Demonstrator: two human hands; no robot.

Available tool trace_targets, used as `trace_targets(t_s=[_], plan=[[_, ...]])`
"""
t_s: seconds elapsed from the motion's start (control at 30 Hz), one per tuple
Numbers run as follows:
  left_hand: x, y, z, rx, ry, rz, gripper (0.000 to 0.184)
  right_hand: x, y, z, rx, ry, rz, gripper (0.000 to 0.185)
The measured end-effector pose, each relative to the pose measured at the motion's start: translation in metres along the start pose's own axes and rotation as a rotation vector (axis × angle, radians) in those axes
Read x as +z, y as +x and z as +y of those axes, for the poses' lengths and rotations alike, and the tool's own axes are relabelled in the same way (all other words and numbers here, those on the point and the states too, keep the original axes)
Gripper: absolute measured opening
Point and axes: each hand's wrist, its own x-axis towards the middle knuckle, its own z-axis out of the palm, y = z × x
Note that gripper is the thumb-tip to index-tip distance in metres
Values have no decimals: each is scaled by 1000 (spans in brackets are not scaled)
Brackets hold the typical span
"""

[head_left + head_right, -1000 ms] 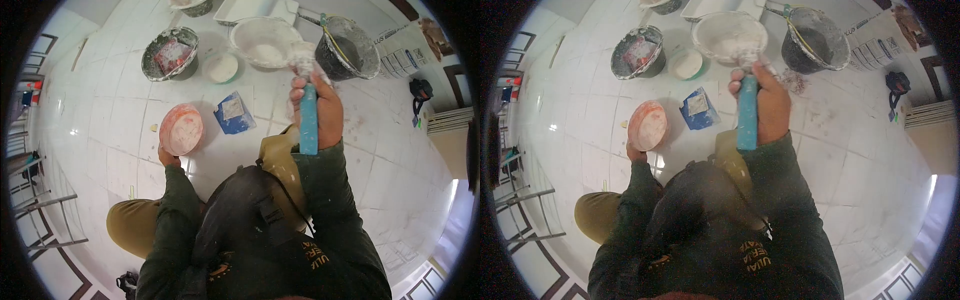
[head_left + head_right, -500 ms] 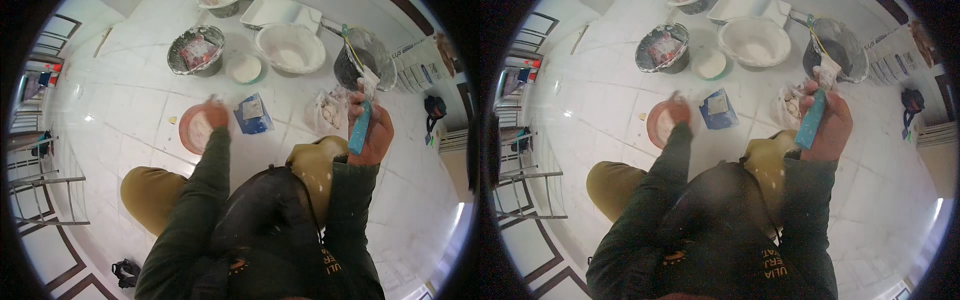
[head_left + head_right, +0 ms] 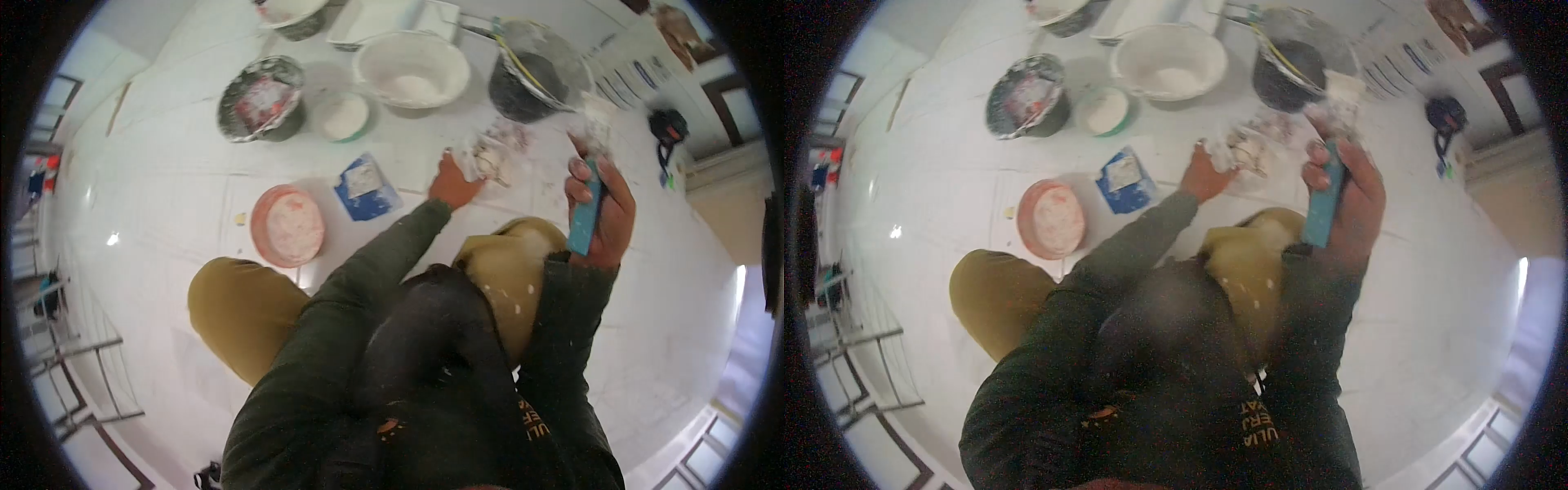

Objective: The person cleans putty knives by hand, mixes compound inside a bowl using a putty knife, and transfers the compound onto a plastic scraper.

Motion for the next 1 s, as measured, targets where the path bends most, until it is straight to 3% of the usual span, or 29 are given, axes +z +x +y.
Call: trace_targets(t_s=[0.07, 0.17, 0.27, 0.47, 0.6, 0.67, 0.87, 1.0], plan=[[17, 8, -15, 57, 105, -43, 78, -6, 1, -12, 14, -125, 0, 39], [-36, 16, 16, -244, -217, -361, 64, -8, 7, -24, 61, -353, -56, 35], [-24, 22, -4, -166, -169, -286, 46, -46, 23, -30, 294, -695, -159, 32], [-34, 11, 6, -271, -359, -28, 34, -97, 39, 34, 605, -788, -153, 24], [-39, 16, 12, -158, -307, -16, 28, -115, 44, 63, 731, -811, -121, 23], [-37, 25, 9, -224, -328, -133, 26, -123, 48, 72, 750, -799, -130, 22], [-22, 14, -3, -208, -484, -31, 21, -141, 51, 98, 654, -786, 4, 21], [-19, 4, -1, -81, -494, 14, 17, -148, 49, 120, 605, -611, 71, 16]])
